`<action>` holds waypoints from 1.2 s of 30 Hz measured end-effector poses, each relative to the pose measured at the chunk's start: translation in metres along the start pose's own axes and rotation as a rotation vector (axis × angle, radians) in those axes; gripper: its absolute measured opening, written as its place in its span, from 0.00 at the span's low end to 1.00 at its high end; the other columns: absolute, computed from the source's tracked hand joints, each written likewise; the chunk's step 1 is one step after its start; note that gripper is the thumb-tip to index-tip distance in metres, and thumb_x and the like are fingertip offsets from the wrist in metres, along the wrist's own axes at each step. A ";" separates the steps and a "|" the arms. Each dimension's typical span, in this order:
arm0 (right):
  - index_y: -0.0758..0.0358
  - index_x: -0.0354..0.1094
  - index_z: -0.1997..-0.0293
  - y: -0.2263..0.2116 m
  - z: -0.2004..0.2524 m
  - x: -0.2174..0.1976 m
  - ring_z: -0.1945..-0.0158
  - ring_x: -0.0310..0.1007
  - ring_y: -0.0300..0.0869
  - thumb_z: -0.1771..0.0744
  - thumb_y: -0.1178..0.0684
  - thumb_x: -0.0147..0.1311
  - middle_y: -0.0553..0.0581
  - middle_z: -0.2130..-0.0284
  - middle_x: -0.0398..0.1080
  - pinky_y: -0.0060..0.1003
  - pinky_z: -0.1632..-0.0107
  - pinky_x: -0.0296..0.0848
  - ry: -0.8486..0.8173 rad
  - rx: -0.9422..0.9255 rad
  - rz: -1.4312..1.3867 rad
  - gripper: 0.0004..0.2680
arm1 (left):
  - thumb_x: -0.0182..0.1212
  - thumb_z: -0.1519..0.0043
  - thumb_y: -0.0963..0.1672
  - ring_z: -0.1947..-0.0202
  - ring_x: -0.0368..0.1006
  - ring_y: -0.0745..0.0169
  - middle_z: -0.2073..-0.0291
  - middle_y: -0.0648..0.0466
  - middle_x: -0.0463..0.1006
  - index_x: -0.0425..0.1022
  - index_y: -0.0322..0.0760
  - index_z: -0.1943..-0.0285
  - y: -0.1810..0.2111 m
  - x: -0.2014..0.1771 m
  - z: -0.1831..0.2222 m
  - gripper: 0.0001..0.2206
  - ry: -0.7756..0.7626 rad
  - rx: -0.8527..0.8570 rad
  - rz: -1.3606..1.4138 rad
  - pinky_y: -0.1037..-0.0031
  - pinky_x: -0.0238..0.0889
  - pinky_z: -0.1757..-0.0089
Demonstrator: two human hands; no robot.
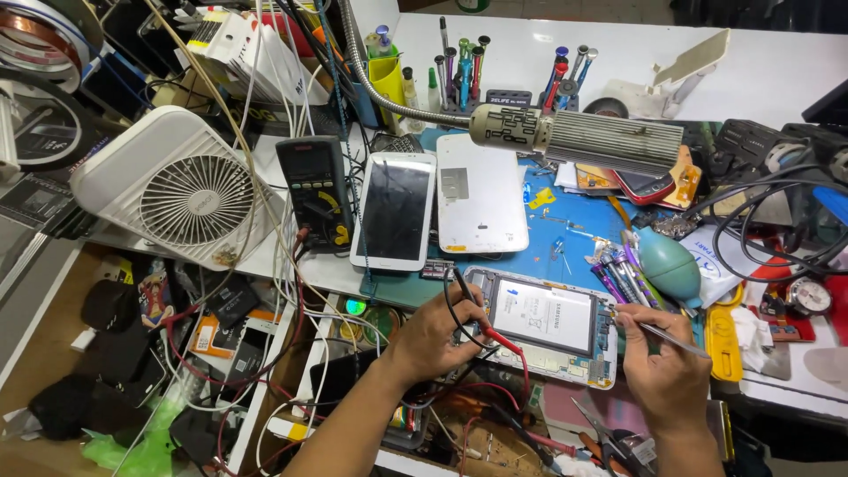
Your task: Testing the internal components and battery of a tablet using a multimeter and probes on a repair bench.
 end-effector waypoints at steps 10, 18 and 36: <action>0.69 0.64 0.54 -0.004 -0.001 0.001 0.53 0.81 0.51 0.31 0.64 0.60 0.66 0.57 0.78 0.40 0.49 0.79 0.011 -0.040 -0.014 0.07 | 0.70 0.43 0.39 0.43 0.72 0.43 0.51 0.46 0.70 0.70 0.38 0.52 0.000 -0.001 0.002 0.15 -0.014 -0.005 0.004 0.58 0.73 0.51; 0.70 0.63 0.54 -0.001 0.002 0.002 0.53 0.81 0.51 0.31 0.64 0.60 0.67 0.57 0.78 0.41 0.50 0.79 -0.005 -0.002 -0.021 0.07 | 0.70 0.43 0.40 0.45 0.72 0.43 0.49 0.45 0.69 0.69 0.38 0.51 -0.001 0.001 0.003 0.15 -0.010 0.009 -0.019 0.57 0.73 0.48; 0.62 0.66 0.63 0.003 -0.004 0.005 0.63 0.81 0.51 0.32 0.62 0.63 0.56 0.65 0.80 0.39 0.58 0.77 0.135 -0.067 0.027 0.07 | 0.68 0.43 0.43 0.55 0.78 0.44 0.55 0.51 0.75 0.77 0.44 0.57 -0.006 0.004 -0.001 0.08 0.053 -0.019 0.035 0.62 0.73 0.56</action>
Point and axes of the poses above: each hand's wrist, its own z-axis away from the middle knuckle, its own x-axis out of the palm, y = z × x, the point moved 3 cm from there along -z, towards the middle knuckle
